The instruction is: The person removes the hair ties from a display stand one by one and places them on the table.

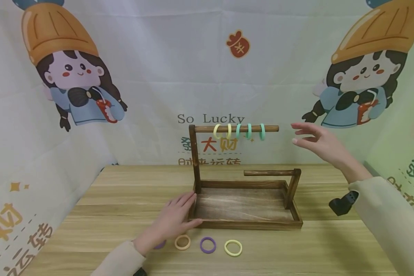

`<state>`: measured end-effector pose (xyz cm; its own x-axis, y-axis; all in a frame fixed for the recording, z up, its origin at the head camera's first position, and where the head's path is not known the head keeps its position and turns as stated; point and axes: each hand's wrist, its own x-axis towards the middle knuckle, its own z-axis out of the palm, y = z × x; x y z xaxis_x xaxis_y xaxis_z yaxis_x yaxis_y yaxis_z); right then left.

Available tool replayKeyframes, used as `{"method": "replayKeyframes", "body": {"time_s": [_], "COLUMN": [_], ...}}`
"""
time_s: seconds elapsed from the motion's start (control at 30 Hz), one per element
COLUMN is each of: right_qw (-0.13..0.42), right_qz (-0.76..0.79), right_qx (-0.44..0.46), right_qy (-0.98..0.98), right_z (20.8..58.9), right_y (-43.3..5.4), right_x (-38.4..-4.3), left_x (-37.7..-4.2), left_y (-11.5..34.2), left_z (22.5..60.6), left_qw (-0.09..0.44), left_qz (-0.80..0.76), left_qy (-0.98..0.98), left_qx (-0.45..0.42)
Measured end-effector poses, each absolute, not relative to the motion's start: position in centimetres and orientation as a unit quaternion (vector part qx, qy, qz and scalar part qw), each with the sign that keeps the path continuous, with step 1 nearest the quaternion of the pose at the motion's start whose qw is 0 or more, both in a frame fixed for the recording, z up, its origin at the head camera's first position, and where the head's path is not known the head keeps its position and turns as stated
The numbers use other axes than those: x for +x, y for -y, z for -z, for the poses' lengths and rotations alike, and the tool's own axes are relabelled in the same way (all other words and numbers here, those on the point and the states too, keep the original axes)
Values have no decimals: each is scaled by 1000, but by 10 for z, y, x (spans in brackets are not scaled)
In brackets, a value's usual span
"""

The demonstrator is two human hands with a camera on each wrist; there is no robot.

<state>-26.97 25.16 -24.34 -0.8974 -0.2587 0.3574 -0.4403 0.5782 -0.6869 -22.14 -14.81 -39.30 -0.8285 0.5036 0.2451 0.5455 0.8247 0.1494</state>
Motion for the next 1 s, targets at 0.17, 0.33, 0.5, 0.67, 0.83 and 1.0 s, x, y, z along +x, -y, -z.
{"method": "replayKeyframes", "body": {"time_s": [0.17,0.33,0.5,0.67,0.83,1.0], "right_qw": [79,58,42,31,29,12], "right_qz": [-418,-430,-444,-448,-453,-461], "right_qx": [203,214,233,245,242,251], "right_qy": [882,875,865,859,858,851], "right_z": [238,235,234,235,237,238], "right_y": [-245,-236,-227,-218,-213,-210], "right_x": [-278,-288,-298,-307,-313,-319], "left_x": [-221,-218,-218,-218,-218,-217], "left_y": [152,153,152,152,151,150], "left_z": [396,394,392,392,392,392], "left_qw": [85,53,35,31,31,33], "left_qz": [105,100,96,92,90,90], "left_qy": [953,960,962,963,963,963], "left_qx": [-271,-257,-254,-252,-251,-251]}}
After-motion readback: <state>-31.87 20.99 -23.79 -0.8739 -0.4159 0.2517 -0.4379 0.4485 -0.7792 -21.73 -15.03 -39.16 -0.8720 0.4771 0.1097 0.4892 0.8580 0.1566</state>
